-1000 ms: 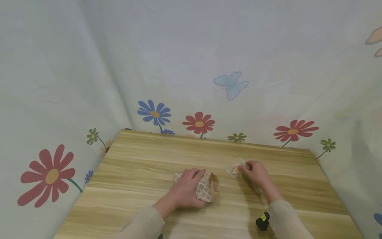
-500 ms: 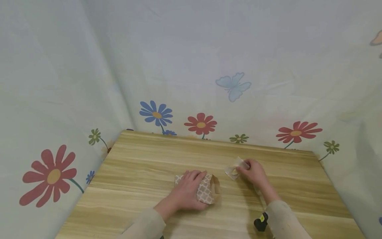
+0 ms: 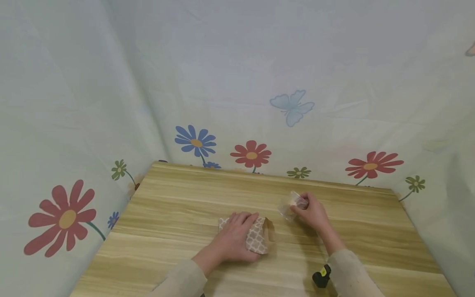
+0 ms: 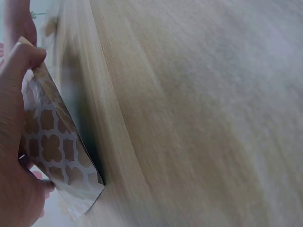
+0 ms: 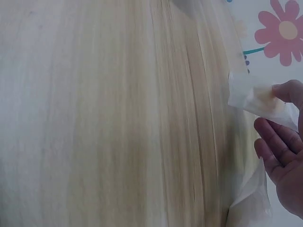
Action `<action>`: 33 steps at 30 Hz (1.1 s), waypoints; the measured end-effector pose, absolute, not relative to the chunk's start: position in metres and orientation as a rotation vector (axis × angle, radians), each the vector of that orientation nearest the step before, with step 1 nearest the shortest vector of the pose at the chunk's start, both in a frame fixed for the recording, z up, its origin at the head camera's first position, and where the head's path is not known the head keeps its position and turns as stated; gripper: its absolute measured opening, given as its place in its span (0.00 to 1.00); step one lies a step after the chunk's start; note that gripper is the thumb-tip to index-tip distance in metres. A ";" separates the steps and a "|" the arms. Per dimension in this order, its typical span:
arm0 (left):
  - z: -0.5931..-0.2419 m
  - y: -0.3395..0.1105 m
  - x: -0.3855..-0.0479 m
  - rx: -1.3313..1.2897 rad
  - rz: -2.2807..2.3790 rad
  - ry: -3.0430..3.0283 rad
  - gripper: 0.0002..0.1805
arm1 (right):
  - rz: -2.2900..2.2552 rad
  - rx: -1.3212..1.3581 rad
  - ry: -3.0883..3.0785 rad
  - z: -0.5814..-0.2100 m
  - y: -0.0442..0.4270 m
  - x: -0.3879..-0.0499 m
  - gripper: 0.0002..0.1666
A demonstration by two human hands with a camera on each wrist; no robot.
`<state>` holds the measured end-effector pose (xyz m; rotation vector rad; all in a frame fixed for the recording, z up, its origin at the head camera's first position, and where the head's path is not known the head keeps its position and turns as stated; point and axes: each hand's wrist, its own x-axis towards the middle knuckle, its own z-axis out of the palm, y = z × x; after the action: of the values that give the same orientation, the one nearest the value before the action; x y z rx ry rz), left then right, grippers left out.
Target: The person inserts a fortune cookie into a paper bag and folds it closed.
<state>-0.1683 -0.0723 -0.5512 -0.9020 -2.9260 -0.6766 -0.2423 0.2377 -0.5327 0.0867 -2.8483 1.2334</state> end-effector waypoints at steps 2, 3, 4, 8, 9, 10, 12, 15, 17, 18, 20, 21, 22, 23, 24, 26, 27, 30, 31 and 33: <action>-0.552 -0.073 -0.169 -0.902 -0.683 -2.921 0.66 | 1.245 0.093 -2.839 -0.535 0.235 -0.243 0.26; -0.552 -0.074 -0.169 -0.903 -0.687 -2.917 0.66 | 1.253 0.095 -2.831 -0.536 0.234 -0.243 0.26; -0.552 -0.074 -0.169 -0.903 -0.690 -2.913 0.66 | 1.261 0.097 -2.825 -0.536 0.234 -0.243 0.26; -0.552 -0.074 -0.169 -0.896 -0.707 -2.905 0.67 | 1.325 0.086 -2.796 -0.536 0.231 -0.240 0.25; -0.552 -0.075 -0.169 -0.890 -0.711 -2.906 0.67 | 1.351 0.078 -2.791 -0.536 0.230 -0.239 0.25; -0.552 -0.075 -0.169 -0.885 -0.713 -2.907 0.66 | 1.385 0.072 -2.788 -0.535 0.229 -0.238 0.25; -0.552 -0.076 -0.169 -0.876 -0.726 -2.914 0.67 | 1.469 0.062 -2.775 -0.535 0.228 -0.235 0.26; -0.552 -0.077 -0.169 -0.870 -0.741 -2.916 0.67 | 1.648 0.040 -2.717 -0.532 0.226 -0.230 0.27; -0.551 -0.078 -0.170 -0.865 -0.755 -2.917 0.67 | 1.755 0.052 -2.668 -0.529 0.224 -0.225 0.27; -0.551 -0.078 -0.170 -0.861 -0.761 -2.918 0.67 | 1.806 0.065 -2.648 -0.527 0.222 -0.222 0.27; -0.550 -0.078 -0.170 -0.858 -0.766 -2.924 0.68 | 1.870 0.080 -2.623 -0.522 0.220 -0.215 0.28; -0.549 -0.078 -0.169 -0.857 -0.772 -2.927 0.68 | 1.889 0.095 -2.614 -0.519 0.219 -0.211 0.28; -0.549 -0.078 -0.170 -0.857 -0.777 -2.930 0.68 | 1.895 0.111 -2.609 -0.518 0.217 -0.208 0.28; -0.549 -0.078 -0.170 -0.858 -0.779 -2.932 0.68 | 1.903 0.121 -2.606 -0.516 0.216 -0.204 0.28; -0.549 -0.077 -0.170 -0.860 -0.777 -2.934 0.68 | 1.912 0.128 -2.601 -0.514 0.214 -0.201 0.27; -0.549 -0.077 -0.170 -0.866 -0.779 -2.934 0.68 | 1.897 0.152 -2.596 -0.509 0.210 -0.195 0.26; -0.549 -0.077 -0.170 -0.868 -0.779 -2.931 0.68 | 1.891 0.167 -2.597 -0.507 0.209 -0.192 0.26; -0.550 -0.076 -0.171 -0.870 -0.774 -2.921 0.68 | 1.863 0.202 -2.598 -0.500 0.205 -0.184 0.26; -0.550 -0.076 -0.171 -0.872 -0.773 -2.916 0.68 | 1.850 0.211 -2.600 -0.497 0.205 -0.183 0.26; -0.551 -0.075 -0.173 -0.878 -0.768 -2.907 0.68 | 1.830 0.215 -2.593 -0.494 0.205 -0.179 0.26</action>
<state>-0.1727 -0.0749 -0.5513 -0.8779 -2.9072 -0.7679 -0.1793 0.2050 -0.4939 0.2155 -2.5929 1.8295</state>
